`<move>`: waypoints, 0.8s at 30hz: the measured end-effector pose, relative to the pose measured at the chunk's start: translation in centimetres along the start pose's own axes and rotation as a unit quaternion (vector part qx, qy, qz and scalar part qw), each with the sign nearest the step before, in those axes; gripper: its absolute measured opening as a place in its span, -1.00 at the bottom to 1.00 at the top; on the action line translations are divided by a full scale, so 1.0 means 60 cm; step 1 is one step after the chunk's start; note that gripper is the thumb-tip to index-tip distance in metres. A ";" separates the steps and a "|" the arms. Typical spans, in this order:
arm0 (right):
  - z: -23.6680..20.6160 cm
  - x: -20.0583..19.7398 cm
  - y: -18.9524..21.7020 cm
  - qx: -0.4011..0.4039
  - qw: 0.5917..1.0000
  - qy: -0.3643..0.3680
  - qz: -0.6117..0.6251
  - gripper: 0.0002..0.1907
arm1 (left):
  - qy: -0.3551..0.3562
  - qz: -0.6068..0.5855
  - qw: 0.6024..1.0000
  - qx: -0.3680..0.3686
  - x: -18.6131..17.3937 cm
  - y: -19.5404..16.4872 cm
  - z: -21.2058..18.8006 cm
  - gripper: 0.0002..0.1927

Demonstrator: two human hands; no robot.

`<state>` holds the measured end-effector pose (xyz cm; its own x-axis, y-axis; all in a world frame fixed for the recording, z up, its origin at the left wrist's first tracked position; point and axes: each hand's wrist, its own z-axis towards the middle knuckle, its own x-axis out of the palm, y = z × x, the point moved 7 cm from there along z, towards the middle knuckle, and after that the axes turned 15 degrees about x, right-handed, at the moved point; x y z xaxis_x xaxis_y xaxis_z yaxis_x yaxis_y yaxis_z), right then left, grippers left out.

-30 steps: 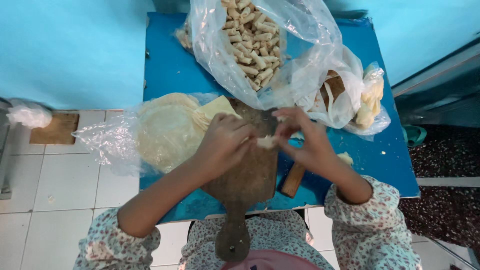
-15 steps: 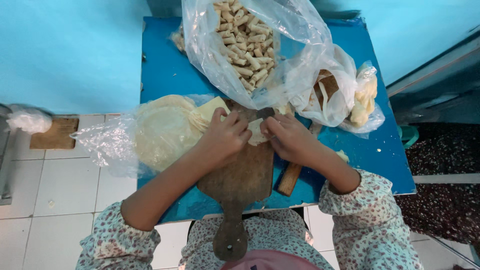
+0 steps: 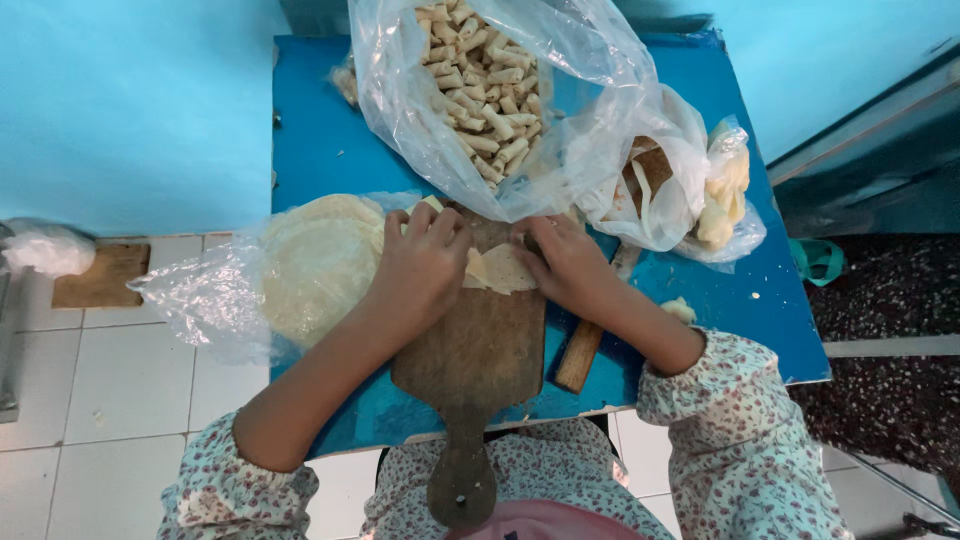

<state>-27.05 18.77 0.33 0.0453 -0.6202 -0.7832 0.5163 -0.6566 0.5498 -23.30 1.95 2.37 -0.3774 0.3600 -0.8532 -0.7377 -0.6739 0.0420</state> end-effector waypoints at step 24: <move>-0.023 -0.044 0.012 0.022 0.994 -0.027 0.108 -0.66 | -0.065 -0.210 0.976 -0.001 -0.044 -0.016 0.021 -0.76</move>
<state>-25.64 20.54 2.41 0.1039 -0.7703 -0.6291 0.4624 -0.5226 0.7163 -22.29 2.49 5.27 -0.1098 0.6834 -0.7217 -0.8416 -0.4503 -0.2984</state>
